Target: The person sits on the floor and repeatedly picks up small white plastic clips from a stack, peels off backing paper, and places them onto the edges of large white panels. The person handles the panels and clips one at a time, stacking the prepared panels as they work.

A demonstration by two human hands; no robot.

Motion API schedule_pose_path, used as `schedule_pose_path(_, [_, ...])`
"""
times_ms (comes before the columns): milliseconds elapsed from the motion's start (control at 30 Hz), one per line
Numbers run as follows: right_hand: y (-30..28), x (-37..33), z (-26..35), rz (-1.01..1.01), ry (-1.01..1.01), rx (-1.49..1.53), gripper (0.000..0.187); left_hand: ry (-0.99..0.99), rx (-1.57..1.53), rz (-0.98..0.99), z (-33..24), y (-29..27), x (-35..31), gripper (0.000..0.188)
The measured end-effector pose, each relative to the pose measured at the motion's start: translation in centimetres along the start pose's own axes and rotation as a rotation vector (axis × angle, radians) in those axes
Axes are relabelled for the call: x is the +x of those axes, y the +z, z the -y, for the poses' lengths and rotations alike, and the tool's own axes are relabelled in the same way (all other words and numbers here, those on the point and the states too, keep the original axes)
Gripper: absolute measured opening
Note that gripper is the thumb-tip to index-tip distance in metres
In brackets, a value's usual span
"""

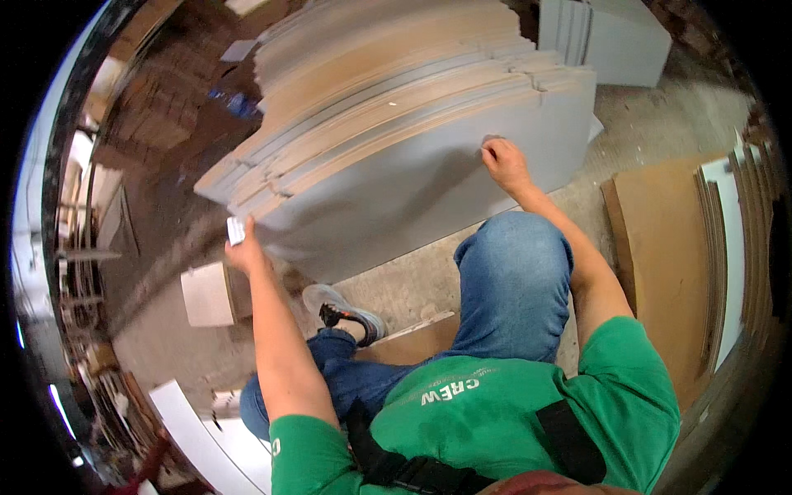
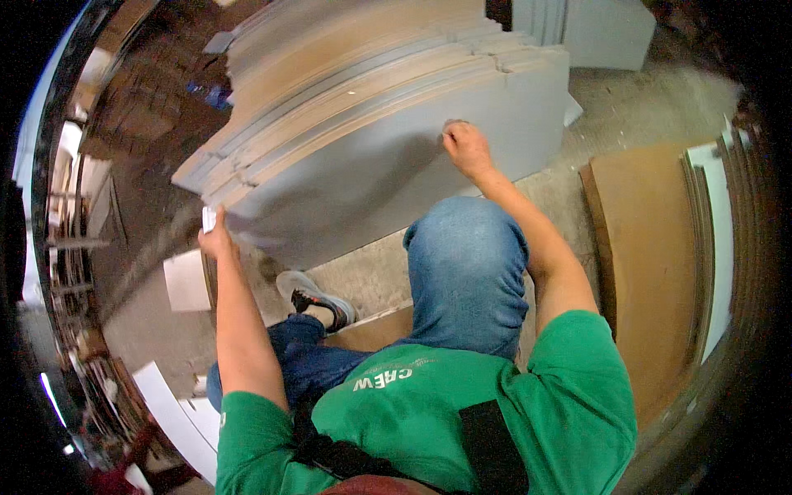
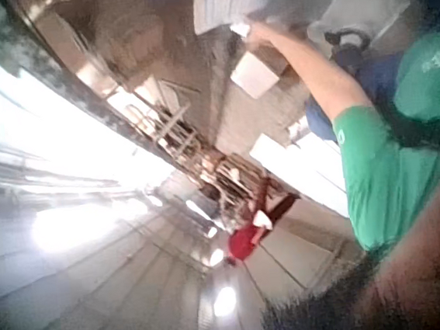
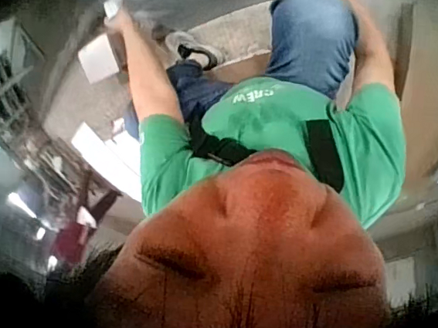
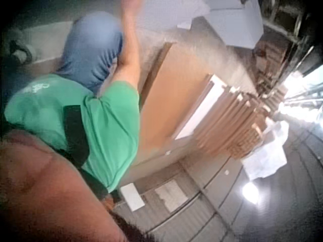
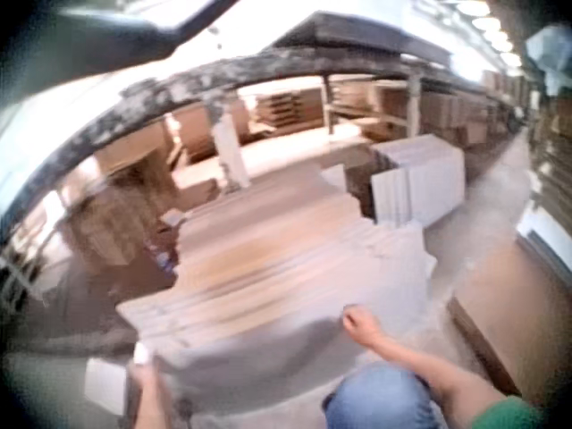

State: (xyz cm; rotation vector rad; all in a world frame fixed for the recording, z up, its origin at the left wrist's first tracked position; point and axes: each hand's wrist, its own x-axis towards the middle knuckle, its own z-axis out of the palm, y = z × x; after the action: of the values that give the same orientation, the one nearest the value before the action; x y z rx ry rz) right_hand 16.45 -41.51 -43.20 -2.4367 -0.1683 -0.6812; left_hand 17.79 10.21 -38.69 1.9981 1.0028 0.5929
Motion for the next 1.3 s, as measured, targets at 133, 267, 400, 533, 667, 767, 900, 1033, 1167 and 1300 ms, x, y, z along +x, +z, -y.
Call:
schedule_pose_path(133, [-0.7,-0.5,-0.9,-0.054,0.012,-0.045,0.008,-0.009,-0.321,0.254,1.2,0.4,-0.6,0.062])
schedule_pose_path(267, [-1.8,-0.1,-1.7,0.024,0.295,-0.013,0.017,0.041,-0.265,0.308,4.0,-0.7,1.8,0.039])
schedule_pose_path(400, [-4.3,1.1,-3.7,-0.026,0.571,0.295,0.029,-0.176,-0.136,0.520,1.1,-2.3,2.2,0.080])
schedule_pose_path(533, [-7.7,4.0,-0.4,0.002,0.442,0.307,0.033,-0.187,0.017,0.554,-0.6,-4.8,2.5,0.093])
schedule_pose_path(667, [-11.8,4.2,1.5,0.361,0.242,-0.020,0.039,-0.170,0.143,0.683,-3.1,-6.7,1.1,0.097])
schedule_pose_path(767, [-16.8,6.5,6.5,0.952,0.383,-0.219,0.042,-0.056,0.227,0.900,-2.1,-8.0,3.1,0.093])
schedule_pose_path(900, [-19.1,9.9,9.6,1.124,0.426,0.094,0.027,0.093,0.445,0.584,-2.3,-4.6,5.9,0.083])
schedule_pose_path(1033, [-10.0,12.1,6.3,0.854,0.223,0.241,0.017,0.016,0.316,0.434,-0.4,-0.4,6.3,0.084])
schedule_pose_path(1167, [-2.1,8.9,4.8,0.694,0.046,0.090,0.016,0.073,0.056,0.366,2.5,-0.1,5.7,0.077])
schedule_pose_path(1300, [-1.2,5.8,2.8,0.351,-0.453,-0.244,0.018,-0.072,-0.186,0.462,0.3,-0.1,1.3,0.073])
